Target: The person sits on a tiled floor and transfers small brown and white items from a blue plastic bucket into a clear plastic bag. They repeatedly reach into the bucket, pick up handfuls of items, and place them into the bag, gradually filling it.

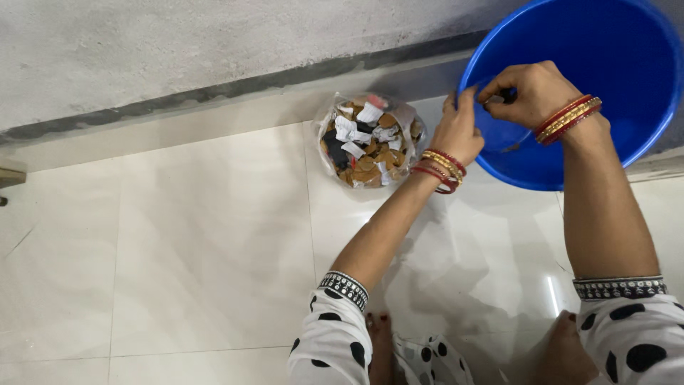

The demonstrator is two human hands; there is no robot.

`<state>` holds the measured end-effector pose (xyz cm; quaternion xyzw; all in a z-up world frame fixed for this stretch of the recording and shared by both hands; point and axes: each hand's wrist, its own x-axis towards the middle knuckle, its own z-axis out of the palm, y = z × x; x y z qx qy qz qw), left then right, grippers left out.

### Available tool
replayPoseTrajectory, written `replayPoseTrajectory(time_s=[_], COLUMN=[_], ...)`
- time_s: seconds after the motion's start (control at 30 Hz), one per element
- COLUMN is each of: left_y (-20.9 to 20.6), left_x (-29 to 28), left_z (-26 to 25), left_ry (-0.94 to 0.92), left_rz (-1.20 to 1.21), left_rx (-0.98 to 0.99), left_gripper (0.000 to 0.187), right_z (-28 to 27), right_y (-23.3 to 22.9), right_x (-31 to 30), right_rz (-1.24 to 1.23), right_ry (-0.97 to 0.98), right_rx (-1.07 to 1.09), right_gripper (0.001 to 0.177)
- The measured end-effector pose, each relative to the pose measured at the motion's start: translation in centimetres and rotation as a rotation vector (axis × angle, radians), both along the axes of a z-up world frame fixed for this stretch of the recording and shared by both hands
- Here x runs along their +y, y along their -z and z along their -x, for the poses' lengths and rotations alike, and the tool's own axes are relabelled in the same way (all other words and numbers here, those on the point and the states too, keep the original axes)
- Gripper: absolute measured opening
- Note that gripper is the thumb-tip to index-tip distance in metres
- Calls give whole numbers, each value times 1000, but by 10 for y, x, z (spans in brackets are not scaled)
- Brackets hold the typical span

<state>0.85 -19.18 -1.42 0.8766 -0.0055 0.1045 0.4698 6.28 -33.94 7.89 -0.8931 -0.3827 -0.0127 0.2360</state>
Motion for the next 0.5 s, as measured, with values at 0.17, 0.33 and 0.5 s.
replayPoseTrajectory(time_s=[0.17,0.33,0.5], left_y=[15,18,-3], left_x=[-5,-15,-21], left_z=[-13,-26,-34], left_ry=[9,-46,-3], left_rz=[77,110,155], left_rx=[23,18,163], left_gripper=[79,74,77], right_z=[12,19,23], right_y=[7,14,22], right_x=[-1,-14,-24], right_rz=[48,56,113], right_ry=[64,111,283], right_rx=[22,-27,-93], right_gripper=[28,26,20])
